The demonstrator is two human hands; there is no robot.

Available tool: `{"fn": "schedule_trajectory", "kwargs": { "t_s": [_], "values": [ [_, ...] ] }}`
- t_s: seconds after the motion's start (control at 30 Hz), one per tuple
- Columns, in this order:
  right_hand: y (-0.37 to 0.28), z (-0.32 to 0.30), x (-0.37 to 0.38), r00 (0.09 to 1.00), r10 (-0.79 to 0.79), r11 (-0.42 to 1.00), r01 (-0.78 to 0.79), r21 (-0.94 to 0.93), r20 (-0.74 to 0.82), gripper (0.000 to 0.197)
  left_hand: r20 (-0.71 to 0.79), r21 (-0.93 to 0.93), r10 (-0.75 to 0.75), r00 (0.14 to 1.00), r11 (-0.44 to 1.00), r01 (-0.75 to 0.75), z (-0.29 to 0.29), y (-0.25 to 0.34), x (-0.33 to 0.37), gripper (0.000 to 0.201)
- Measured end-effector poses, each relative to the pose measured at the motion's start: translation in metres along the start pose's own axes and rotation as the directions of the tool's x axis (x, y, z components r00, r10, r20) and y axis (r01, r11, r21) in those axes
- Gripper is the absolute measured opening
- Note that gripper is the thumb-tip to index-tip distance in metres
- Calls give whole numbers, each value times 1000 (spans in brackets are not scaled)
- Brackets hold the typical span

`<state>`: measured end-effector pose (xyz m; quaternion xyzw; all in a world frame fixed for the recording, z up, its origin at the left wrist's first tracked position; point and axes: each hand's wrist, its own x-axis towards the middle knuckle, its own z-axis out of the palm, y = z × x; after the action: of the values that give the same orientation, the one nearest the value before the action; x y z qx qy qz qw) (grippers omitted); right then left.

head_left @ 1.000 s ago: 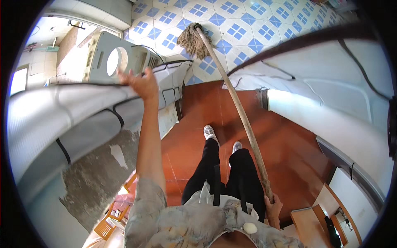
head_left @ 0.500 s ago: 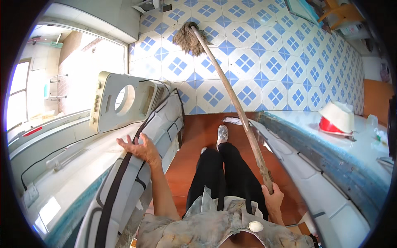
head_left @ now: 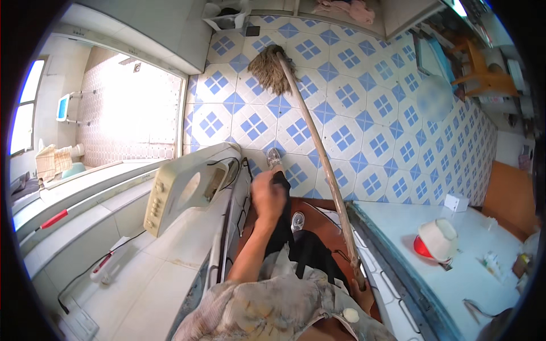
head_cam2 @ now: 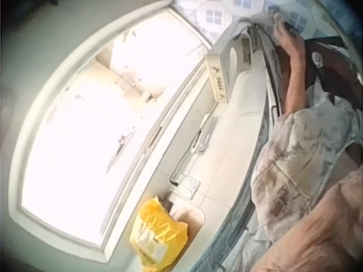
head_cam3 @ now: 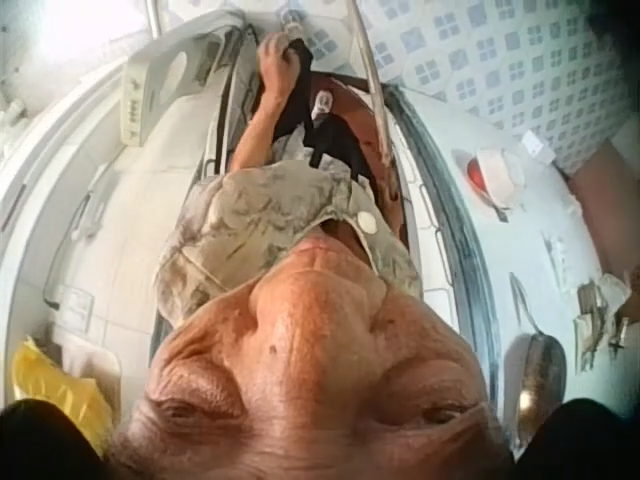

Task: The recorder mops the floor of a home, moving from a living/dining area into a bathroom where they mop around and inside a squat toilet.

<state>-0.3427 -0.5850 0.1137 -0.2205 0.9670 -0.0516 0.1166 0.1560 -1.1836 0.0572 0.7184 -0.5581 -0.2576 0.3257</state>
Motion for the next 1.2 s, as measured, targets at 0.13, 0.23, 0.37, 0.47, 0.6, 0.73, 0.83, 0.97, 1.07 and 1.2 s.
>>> {"fn": "schedule_trajectory", "kwargs": {
  "t_s": [0.13,0.23,0.37,0.47,0.6,0.73,0.83,0.97,1.07,1.2],
  "values": [
    [-191,78,48,950,35,995,-6,95,-309,48,377,-68,251,892,967,-244,91,40,53,58],
    [-281,21,92,979,-141,990,142,-3,-146,44,516,-64,557,651,783,-619,100,78,91,56],
    [-405,-42,122,951,-303,947,308,-90,63,38,943,-102,312,118,604,-790,126,80,128,37],
    [-500,-89,130,911,-374,907,398,-140,173,34,963,-199,260,-67,528,-825,133,103,172,26],
    [-595,-169,125,854,-419,838,495,-231,310,29,947,-222,320,-31,579,-784,154,152,199,28],
    [-672,-232,153,773,-457,732,608,-307,441,25,942,-175,330,65,647,-742,164,192,231,26],
    [-716,-252,180,697,-464,642,690,-334,547,22,943,-146,309,125,719,-679,169,205,256,24],
    [-767,-263,209,612,-443,536,767,-353,655,21,936,-106,276,217,811,-576,173,198,293,25],
    [-780,-234,254,513,-647,448,855,-263,564,40,926,-39,235,294,837,-546,167,183,318,25],
    [-814,-200,282,522,-616,478,843,-247,590,41,930,1,177,323,875,-484,152,149,343,29]
  ]
}}
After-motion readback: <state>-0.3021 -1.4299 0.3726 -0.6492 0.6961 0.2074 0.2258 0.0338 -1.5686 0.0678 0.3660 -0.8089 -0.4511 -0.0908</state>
